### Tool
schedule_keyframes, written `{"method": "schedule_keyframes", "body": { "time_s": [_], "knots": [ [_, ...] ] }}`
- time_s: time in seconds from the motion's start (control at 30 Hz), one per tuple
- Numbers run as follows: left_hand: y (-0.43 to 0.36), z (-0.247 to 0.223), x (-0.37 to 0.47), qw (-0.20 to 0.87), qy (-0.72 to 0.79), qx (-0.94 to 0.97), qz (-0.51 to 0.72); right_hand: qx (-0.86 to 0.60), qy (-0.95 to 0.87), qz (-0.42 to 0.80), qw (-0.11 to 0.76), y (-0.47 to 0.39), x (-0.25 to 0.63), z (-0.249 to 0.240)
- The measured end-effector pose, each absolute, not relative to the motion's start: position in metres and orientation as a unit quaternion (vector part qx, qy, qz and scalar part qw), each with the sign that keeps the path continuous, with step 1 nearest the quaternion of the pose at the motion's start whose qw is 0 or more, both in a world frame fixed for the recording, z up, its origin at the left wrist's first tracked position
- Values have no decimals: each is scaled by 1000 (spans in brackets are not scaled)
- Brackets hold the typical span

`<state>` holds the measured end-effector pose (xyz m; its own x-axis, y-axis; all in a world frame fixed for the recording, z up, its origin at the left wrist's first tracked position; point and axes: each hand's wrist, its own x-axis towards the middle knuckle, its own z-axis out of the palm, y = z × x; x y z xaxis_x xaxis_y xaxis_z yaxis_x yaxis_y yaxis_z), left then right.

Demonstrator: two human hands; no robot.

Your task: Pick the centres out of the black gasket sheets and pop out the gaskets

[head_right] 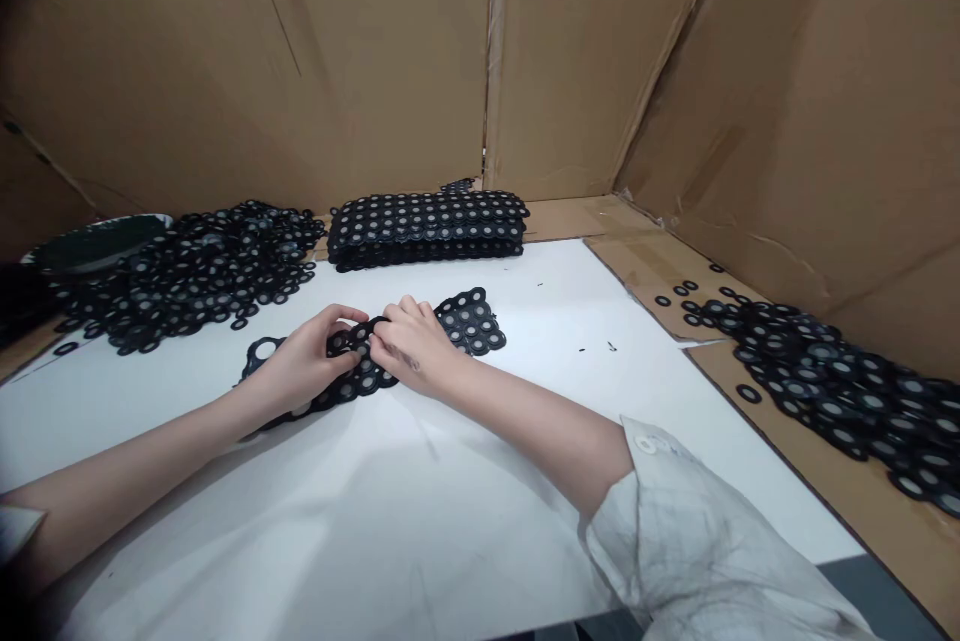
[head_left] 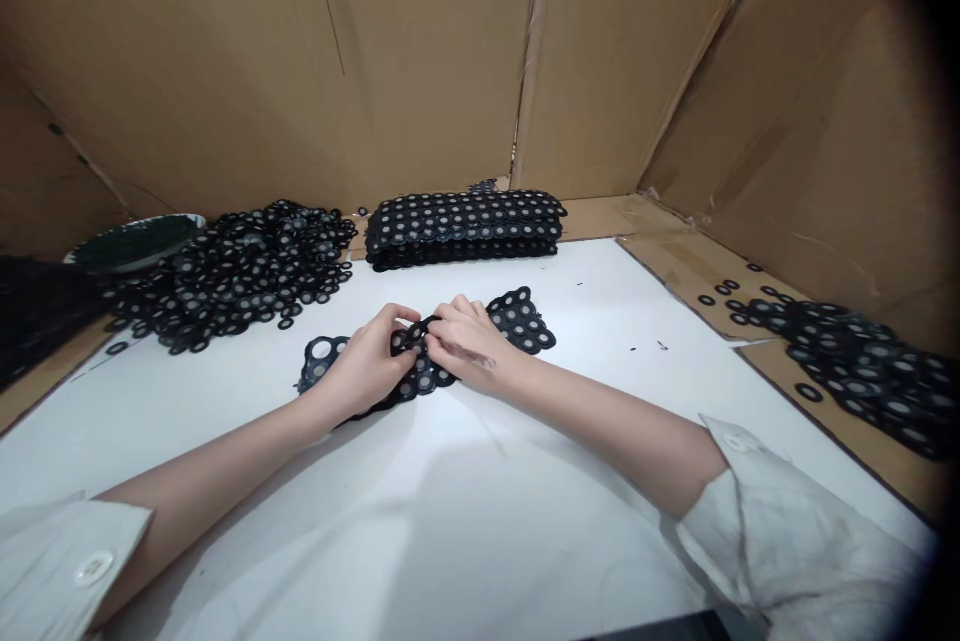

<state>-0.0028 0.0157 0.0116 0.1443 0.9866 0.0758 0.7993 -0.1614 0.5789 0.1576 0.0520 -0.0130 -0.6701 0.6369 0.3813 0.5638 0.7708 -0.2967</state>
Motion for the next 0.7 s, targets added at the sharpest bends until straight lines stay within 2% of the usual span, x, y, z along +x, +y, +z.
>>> {"method": "schedule_keyframes", "body": {
  "time_s": [0.13,0.27,0.47,0.7],
  "knots": [
    [24,17,-10,163,630,743,158,-337,-901,76,262,54,157,-12],
    [33,26,-14,184,621,759,62,-367,-877,142,274,54,156,-6],
    [34,29,-12,220,612,759,32,-376,-851,309,200,58,167,9],
    [28,29,-6,155,616,772,29,-349,-850,351,180,62,176,9]
  ]
}}
